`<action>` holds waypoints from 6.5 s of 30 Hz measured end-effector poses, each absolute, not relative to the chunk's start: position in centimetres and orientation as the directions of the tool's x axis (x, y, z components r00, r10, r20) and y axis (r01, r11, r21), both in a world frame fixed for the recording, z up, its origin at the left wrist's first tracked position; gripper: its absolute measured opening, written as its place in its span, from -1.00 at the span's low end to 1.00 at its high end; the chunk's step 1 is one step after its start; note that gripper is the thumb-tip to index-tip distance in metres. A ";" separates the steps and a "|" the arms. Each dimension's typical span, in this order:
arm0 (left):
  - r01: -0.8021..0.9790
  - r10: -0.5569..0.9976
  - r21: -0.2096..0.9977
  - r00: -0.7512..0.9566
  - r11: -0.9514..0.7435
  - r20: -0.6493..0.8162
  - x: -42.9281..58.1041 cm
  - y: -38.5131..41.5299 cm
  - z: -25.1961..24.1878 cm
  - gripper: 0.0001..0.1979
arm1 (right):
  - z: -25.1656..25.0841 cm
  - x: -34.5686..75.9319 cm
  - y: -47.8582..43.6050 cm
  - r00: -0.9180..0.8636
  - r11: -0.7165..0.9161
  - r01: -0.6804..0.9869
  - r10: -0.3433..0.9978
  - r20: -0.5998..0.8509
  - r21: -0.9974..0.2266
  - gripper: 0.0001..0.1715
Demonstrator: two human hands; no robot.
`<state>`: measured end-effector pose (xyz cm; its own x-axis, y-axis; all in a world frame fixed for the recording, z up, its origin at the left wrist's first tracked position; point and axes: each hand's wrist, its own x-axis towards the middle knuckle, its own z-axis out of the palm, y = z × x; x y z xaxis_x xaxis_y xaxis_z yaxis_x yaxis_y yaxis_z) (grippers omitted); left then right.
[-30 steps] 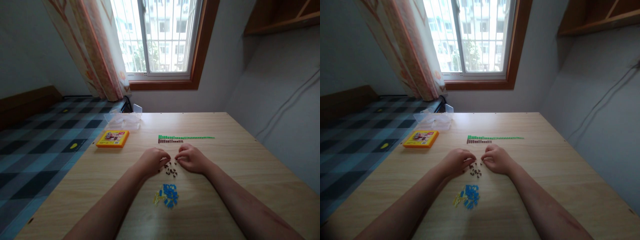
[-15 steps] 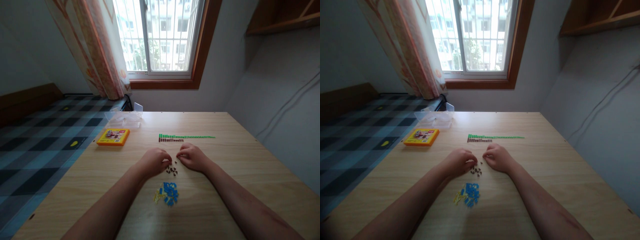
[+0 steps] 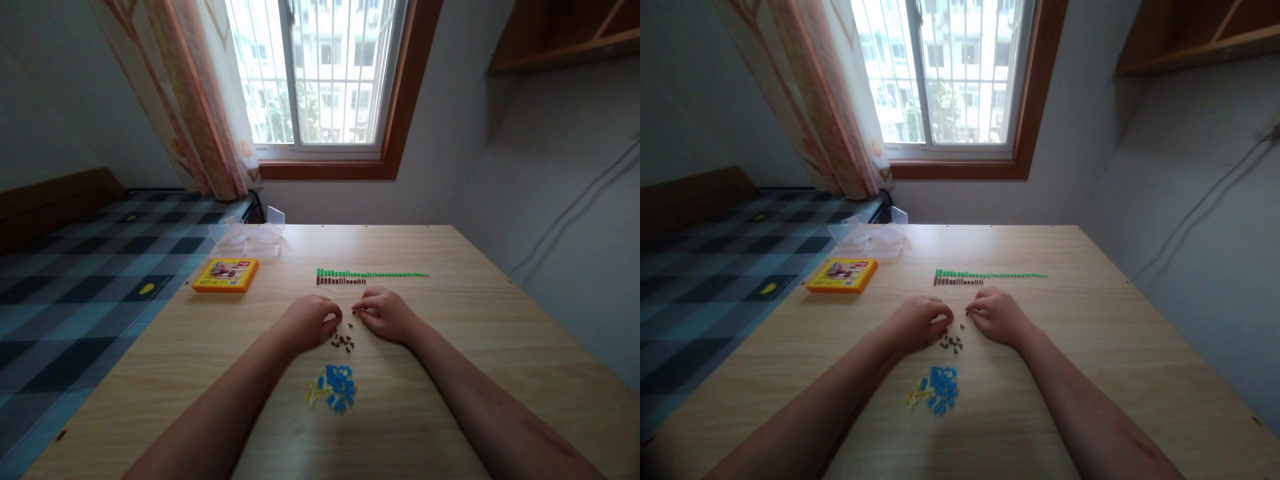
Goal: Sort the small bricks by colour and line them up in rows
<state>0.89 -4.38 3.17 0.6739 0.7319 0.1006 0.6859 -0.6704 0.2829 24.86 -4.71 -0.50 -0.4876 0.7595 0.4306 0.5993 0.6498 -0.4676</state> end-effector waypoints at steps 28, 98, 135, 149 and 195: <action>0.722 0.777 0.303 0.618 -0.622 0.120 0.3 -3.1 2.5 -0.83 | 0.2 25.0 -5.1 -0.475 0.604 0.640 0.796 0.374 -0.474 -0.92; 0.691 0.797 0.448 0.597 -0.568 0.091 -1.2 -2.8 2.9 -0.78 | 0.5 24.9 -6.2 -0.655 0.737 0.428 0.652 0.382 -0.523 -0.48; 0.676 0.776 0.410 0.613 -0.613 0.149 0.8 -3.0 1.9 -0.82 | 0.1 23.2 -5.8 -0.434 0.581 0.762 0.786 0.441 -0.285 -0.85; 0.652 0.743 0.517 0.667 -0.555 -0.043 -1.9 -3.1 4.4 -0.89 | 0.1 24.1 -6.3 -0.441 0.653 0.626 0.748 0.496 -0.427 -0.85; 0.630 0.775 0.481 0.602 -0.610 0.195 -0.5 -2.2 1.7 -0.85 | 0.5 22.6 -7.8 -0.681 0.750 0.472 0.644 0.348 -0.464 -0.78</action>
